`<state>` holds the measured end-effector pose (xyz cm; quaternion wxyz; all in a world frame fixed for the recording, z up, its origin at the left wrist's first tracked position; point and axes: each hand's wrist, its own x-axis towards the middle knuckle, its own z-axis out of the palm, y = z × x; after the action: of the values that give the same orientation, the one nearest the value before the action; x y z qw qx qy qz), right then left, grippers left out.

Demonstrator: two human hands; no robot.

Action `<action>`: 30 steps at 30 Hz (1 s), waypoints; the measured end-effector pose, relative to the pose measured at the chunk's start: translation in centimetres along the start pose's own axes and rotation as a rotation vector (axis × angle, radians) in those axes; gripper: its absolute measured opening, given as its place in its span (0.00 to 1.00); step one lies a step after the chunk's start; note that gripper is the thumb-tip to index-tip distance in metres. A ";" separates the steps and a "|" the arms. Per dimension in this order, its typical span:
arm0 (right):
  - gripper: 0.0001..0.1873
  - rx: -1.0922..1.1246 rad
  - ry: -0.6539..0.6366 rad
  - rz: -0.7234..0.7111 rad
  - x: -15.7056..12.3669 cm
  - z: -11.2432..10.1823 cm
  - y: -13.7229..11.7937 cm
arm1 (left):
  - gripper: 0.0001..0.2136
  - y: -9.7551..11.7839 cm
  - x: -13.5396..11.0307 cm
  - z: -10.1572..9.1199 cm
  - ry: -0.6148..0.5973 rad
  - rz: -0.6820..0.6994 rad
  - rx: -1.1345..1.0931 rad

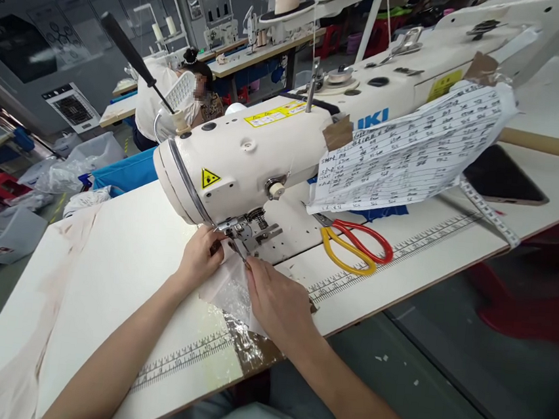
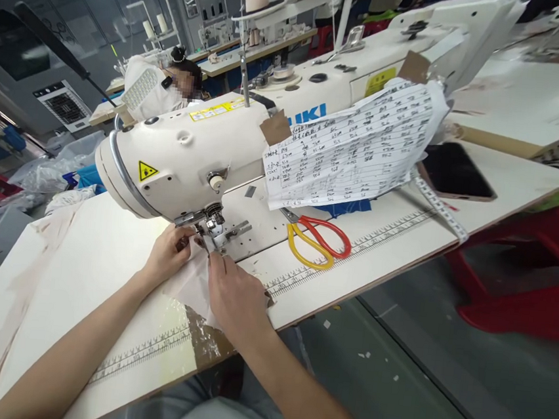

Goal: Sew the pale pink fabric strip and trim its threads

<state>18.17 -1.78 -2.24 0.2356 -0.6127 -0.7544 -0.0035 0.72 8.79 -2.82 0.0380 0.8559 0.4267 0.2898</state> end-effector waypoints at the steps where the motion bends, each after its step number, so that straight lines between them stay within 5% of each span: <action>1: 0.15 -0.003 -0.006 0.002 0.0 0.0 0.0 | 0.10 0.0 0.0 -0.1 -0.013 -0.024 -0.027; 11: 0.14 -0.046 -0.015 0.030 0.2 -0.1 -0.1 | 0.09 0.1 0.2 -0.7 -0.048 -0.179 -0.243; 17: 0.13 -0.100 0.013 0.012 0.3 0.4 -0.3 | 0.13 -0.4 -0.1 -0.4 0.000 0.052 -0.134; 22: 0.12 -0.120 0.155 -0.002 -0.4 0.3 -0.2 | 0.14 -0.2 -0.1 -1.0 -0.032 0.293 -0.065; 25: 0.10 -0.015 0.211 -0.028 -2.5 -0.9 0.1 | 0.15 0.5 -0.2 -2.0 -0.129 0.332 0.013; 30: 0.10 0.206 0.120 -0.028 -7.3 -3.0 0.9 | 0.16 2.4 -0.8 -2.9 -0.237 0.317 0.212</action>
<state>21.08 -9.20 -2.47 0.3417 -0.5734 -0.7438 0.0340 0.53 6.17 -0.05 -0.0484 0.9395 0.3074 0.1430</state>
